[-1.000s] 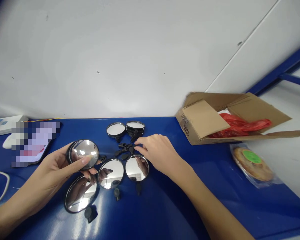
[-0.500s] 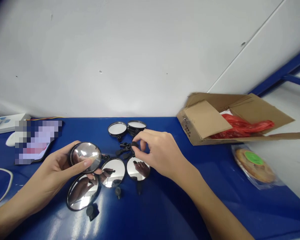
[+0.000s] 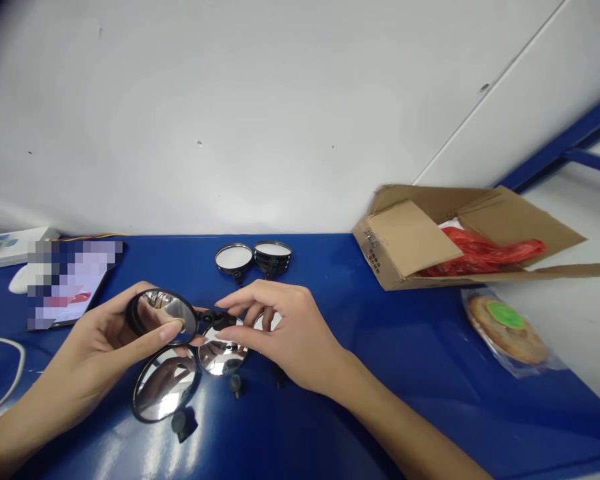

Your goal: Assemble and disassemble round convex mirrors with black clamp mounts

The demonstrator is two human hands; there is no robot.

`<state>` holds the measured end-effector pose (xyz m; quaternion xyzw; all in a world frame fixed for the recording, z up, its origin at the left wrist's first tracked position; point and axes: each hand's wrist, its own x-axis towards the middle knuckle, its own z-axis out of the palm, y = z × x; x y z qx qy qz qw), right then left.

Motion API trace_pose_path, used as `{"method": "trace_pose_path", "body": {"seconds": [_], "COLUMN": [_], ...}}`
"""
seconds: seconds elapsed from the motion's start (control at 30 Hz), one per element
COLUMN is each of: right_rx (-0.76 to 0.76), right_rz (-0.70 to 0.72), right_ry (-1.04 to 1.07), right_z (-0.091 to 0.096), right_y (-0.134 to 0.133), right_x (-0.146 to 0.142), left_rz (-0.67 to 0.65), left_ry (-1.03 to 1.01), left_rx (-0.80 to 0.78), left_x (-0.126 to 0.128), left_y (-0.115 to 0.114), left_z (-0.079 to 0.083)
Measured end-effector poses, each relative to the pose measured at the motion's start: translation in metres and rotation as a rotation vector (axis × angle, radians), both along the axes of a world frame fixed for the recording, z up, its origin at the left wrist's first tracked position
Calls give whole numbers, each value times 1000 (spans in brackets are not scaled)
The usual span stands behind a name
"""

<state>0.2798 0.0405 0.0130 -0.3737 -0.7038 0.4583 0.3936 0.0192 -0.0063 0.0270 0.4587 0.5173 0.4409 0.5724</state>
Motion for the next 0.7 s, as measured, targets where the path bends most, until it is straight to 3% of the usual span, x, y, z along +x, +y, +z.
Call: {"method": "trace_pose_path", "body": {"seconds": [0.37,0.5,0.7], "right_rx": [-10,27,124], "right_rz": [-3,2,44], "right_ry": [35,21,-22], "right_z": [-2,-2,-3], "right_y": [-3,-3,-3], "right_x": [-1,-1,-1], "left_rz": [-119,-128,-296], "left_ry": [208,189,253], "left_rx": [265,263,264], "left_x": [-16,-15,-20], "left_y": [-4,-9,-10], "left_z": [-21,-23,-24]}}
